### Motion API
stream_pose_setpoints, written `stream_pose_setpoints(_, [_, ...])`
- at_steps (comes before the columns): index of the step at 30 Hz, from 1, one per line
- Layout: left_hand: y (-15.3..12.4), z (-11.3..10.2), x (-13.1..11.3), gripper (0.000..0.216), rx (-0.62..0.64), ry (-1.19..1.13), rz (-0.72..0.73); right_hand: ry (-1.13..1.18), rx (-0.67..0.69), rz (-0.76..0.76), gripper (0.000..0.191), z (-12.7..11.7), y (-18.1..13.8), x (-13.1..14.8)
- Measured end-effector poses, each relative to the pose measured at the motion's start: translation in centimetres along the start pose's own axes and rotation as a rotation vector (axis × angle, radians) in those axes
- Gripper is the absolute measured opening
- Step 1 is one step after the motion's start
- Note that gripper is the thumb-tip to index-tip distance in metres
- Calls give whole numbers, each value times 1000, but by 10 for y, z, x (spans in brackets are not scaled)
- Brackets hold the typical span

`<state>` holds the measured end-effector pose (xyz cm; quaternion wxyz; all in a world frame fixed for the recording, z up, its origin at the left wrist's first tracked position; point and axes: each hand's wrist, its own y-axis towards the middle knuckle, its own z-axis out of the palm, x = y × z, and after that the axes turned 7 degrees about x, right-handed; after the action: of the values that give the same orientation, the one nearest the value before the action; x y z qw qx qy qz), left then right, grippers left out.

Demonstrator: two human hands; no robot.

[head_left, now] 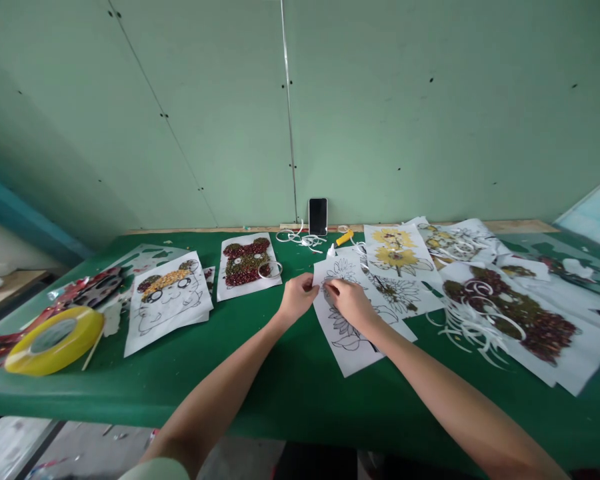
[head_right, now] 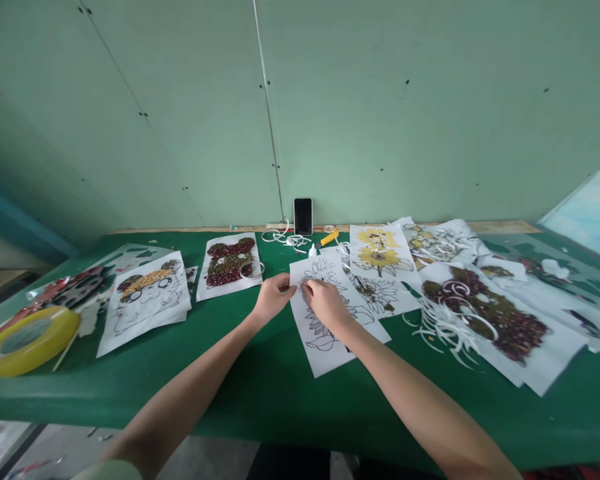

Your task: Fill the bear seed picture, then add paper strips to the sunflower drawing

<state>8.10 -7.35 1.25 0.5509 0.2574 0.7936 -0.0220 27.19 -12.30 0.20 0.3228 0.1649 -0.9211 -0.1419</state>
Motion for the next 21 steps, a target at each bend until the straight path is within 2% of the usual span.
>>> stream_pose_setpoints(10, [-3, -2, -6, 6, -13, 155, 33, 25, -26, 19, 17, 3, 0, 0])
stream_pose_setpoints(21, [-3, -1, -3, 6, -10, 135, 37, 135, -59, 48, 16, 3, 1, 3])
